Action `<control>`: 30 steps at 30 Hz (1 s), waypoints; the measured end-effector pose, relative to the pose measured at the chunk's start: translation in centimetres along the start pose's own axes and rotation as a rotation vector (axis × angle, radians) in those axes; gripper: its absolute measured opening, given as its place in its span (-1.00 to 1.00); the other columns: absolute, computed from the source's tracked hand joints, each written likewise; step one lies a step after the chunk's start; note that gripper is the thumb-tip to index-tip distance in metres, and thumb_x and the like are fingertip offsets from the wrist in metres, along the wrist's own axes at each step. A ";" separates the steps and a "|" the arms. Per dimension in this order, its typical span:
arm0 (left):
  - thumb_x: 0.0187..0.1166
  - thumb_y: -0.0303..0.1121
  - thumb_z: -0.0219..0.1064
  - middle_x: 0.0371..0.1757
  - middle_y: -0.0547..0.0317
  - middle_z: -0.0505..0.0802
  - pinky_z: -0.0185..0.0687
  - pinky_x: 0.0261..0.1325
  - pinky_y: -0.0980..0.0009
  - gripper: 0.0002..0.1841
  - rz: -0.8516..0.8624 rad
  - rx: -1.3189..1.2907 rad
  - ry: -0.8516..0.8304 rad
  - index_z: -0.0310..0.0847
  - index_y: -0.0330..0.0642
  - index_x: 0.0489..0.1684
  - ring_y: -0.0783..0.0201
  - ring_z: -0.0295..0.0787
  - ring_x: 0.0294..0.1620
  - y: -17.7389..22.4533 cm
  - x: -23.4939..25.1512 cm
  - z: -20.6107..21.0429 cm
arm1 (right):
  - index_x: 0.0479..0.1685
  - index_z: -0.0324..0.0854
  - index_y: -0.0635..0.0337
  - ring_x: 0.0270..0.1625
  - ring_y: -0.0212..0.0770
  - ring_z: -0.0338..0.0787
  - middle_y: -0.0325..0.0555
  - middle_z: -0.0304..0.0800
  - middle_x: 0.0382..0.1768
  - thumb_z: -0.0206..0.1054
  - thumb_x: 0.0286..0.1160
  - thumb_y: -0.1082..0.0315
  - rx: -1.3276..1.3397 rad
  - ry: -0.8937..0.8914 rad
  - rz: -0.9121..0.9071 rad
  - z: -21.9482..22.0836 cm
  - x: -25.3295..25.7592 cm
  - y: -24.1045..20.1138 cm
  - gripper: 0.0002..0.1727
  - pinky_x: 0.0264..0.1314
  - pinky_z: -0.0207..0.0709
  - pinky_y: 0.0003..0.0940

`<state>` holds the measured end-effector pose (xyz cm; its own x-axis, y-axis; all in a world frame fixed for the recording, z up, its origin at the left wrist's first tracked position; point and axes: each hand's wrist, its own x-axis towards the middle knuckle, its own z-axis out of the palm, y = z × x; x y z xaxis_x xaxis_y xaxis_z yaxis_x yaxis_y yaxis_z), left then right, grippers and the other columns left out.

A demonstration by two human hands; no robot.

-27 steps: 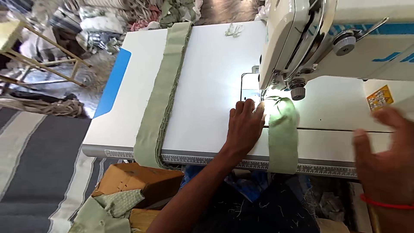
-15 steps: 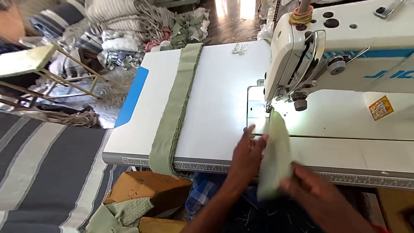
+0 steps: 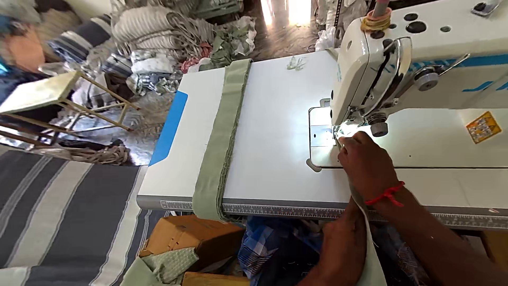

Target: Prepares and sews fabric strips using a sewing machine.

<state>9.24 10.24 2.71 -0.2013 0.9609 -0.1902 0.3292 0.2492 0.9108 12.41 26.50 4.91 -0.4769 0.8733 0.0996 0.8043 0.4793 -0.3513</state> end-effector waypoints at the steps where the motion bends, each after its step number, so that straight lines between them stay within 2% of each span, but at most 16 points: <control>1: 0.81 -0.29 0.11 -0.02 0.09 0.93 0.78 0.10 0.27 -0.47 -0.017 -0.019 -0.007 0.31 -0.21 0.74 0.29 0.88 -0.07 0.1 0.0 -0.1 | 0.29 0.68 0.43 -0.10 0.27 0.81 0.34 0.68 0.09 0.25 0.64 0.49 -0.005 -0.009 -0.017 0.2 -0.4 0.0 -0.67 -0.19 0.71 0.14; 2: 0.78 -0.25 0.17 0.09 0.03 0.90 0.76 0.16 0.24 -0.41 -0.039 -0.045 -0.011 0.24 -0.18 0.80 0.26 0.88 0.00 0.2 0.0 -0.3 | 0.32 0.66 0.44 -0.11 0.27 0.81 0.34 0.65 0.11 0.25 0.64 0.50 -0.014 -0.014 -0.021 0.5 -0.4 0.0 -0.66 -0.22 0.71 0.13; 4: 0.75 -0.23 0.26 0.21 0.05 0.87 0.78 0.16 0.30 -0.34 -0.050 -0.104 0.025 0.16 -0.07 0.85 0.31 0.88 0.02 0.2 -0.3 -0.4 | 0.28 0.63 0.48 -0.13 0.31 0.80 0.39 0.64 0.10 0.26 0.61 0.52 -0.008 -0.011 -0.013 0.7 -0.1 -0.1 -0.67 -0.25 0.69 0.15; 7: 0.75 -0.30 0.26 0.17 0.05 0.88 0.81 0.11 0.32 -0.34 -0.002 -0.134 0.100 0.15 -0.05 0.86 0.34 0.89 -0.04 -0.2 -0.6 -0.2 | 0.28 0.66 0.46 -0.17 0.25 0.80 0.34 0.65 0.04 0.26 0.63 0.48 -0.005 -0.016 0.005 0.5 -0.5 -0.1 -0.67 -0.27 0.70 0.09; 9: 0.77 -0.34 0.21 0.20 0.00 0.87 0.78 0.16 0.32 -0.36 0.018 -0.124 0.111 0.14 -0.16 0.85 0.32 0.88 0.02 -0.4 -0.4 -0.2 | 0.39 0.64 0.39 -0.20 0.16 0.80 0.26 0.66 0.00 0.28 0.64 0.45 -0.012 -0.015 0.001 0.4 -1.6 -0.2 -0.61 -0.28 0.71 0.02; 11: 0.77 -0.37 0.18 0.10 -0.02 0.89 0.79 0.12 0.31 -0.39 0.033 -0.118 0.127 0.16 -0.24 0.83 0.30 0.89 -0.02 -0.5 -0.3 0.0 | 0.45 0.63 0.36 -0.21 0.11 0.80 0.23 0.66 -0.02 0.28 0.63 0.46 -0.023 -0.015 -0.006 0.5 -2.5 -0.2 -0.58 -0.29 0.71 -0.04; 16: 0.79 -0.36 0.17 -0.02 0.04 0.91 0.82 0.00 0.34 -0.35 0.036 -0.098 0.147 0.06 -0.09 0.89 0.33 0.89 -0.18 -0.7 -0.5 0.3 | 0.47 0.60 0.36 -0.24 0.11 0.79 0.25 0.64 0.03 0.26 0.65 0.44 -0.012 -0.016 0.012 0.4 -2.1 -0.1 -0.57 -0.34 0.70 -0.05; 20: 0.79 -0.38 0.16 0.13 -0.01 0.89 0.80 0.09 0.35 -0.38 0.037 -0.091 0.138 0.11 -0.20 0.86 0.32 0.89 -0.07 -0.7 -0.5 0.2 | 0.54 0.56 0.32 -0.29 0.07 0.77 0.22 0.60 0.03 0.25 0.67 0.43 0.011 -0.019 -0.013 0.6 -2.9 0.1 -0.54 -0.39 0.67 -0.09; 24: 0.79 -0.39 0.14 0.10 0.00 0.89 0.79 0.11 0.37 -0.41 0.041 -0.072 0.133 0.16 -0.21 0.83 0.34 0.89 -0.05 -0.4 -0.4 0.2 | 0.49 0.60 0.33 -0.24 0.08 0.79 0.22 0.63 0.06 0.28 0.66 0.42 0.030 -0.039 0.038 0.7 -2.0 0.1 -0.57 -0.29 0.71 -0.05; 27: 0.79 -0.38 0.14 0.05 0.00 0.90 0.80 0.08 0.32 -0.40 0.014 -0.060 0.119 0.16 -0.18 0.84 0.30 0.89 -0.08 -0.4 -0.4 0.0 | 0.51 0.57 0.33 -0.29 0.08 0.77 0.24 0.60 0.05 0.28 0.65 0.43 0.035 -0.013 -0.012 0.7 -2.7 0.4 -0.54 -0.39 0.68 -0.07; 30: 0.79 -0.36 0.16 0.02 0.01 0.90 0.80 0.05 0.33 -0.40 0.012 -0.067 0.132 0.16 -0.15 0.85 0.30 0.89 -0.12 -0.3 -0.4 0.0 | 0.53 0.55 0.32 -0.29 0.08 0.78 0.24 0.60 0.07 0.27 0.66 0.43 0.035 -0.013 -0.015 0.5 -2.8 0.4 -0.53 -0.40 0.68 -0.07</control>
<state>9.25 9.78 2.48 -0.3184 0.9385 -0.1333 0.2713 0.2249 0.9359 13.87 24.24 3.99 -0.4937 0.8646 0.0936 0.7841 0.4891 -0.3821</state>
